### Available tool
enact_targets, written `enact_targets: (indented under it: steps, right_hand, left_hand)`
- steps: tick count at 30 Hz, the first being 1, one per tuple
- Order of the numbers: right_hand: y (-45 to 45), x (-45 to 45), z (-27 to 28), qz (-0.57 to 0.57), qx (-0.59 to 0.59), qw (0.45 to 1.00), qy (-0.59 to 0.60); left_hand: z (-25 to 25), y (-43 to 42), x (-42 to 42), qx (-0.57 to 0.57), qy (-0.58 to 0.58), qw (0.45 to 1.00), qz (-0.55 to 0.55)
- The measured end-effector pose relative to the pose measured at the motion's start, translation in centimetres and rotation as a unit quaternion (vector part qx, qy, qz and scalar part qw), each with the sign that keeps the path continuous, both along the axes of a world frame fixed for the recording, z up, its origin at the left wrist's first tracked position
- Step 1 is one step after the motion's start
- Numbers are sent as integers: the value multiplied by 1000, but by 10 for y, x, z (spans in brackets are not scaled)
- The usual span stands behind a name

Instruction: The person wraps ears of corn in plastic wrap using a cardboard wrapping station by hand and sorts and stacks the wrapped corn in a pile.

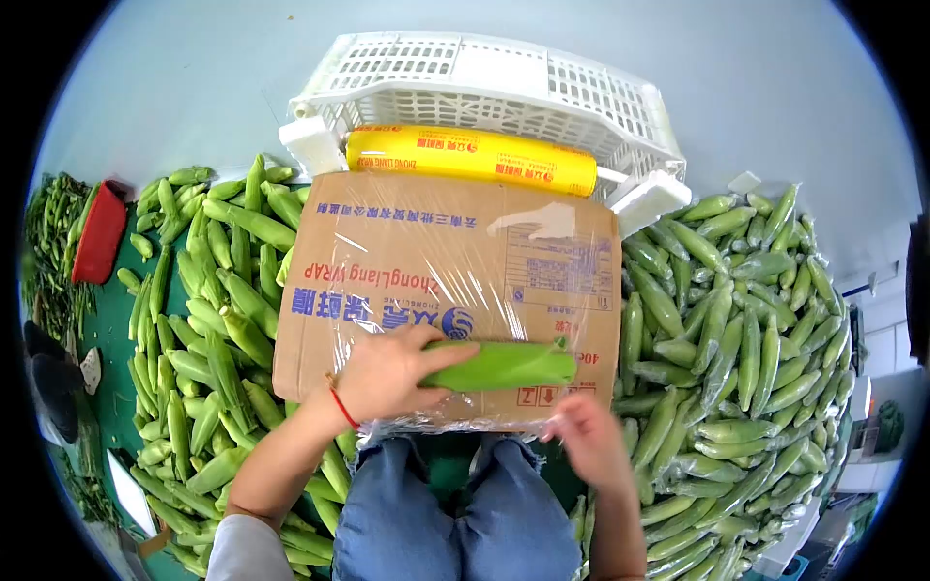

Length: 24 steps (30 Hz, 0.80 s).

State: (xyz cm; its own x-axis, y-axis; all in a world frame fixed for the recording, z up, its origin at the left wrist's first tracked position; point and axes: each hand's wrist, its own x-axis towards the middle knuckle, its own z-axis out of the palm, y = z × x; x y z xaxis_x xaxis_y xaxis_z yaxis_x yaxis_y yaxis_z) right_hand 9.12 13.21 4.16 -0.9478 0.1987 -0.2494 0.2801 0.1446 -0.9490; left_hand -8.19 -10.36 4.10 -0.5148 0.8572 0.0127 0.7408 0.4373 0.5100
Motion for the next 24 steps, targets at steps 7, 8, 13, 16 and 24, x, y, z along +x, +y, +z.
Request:
enact_targets:
  steps: [7,8,13,16,24]
  right_hand:
    - [-17,-107,-40,95,440,861,238]
    - [-16,-111,-44,93,474,844,233]
    - [-16,-117,-46,86,512,809,277]
    - [-13,-131,-51,90,516,780,341]
    - [-12,-138,-44,133,499,830,213]
  left_hand:
    - [-9,-16,33,134,216,954,159]
    - [-35,-29,51,131,213,956,156]
    - [-56,-91,28,142,83,954,251]
    - [7,-74,-57,214,37,922,321]
    - [3,48,-67,-207,17,978,8]
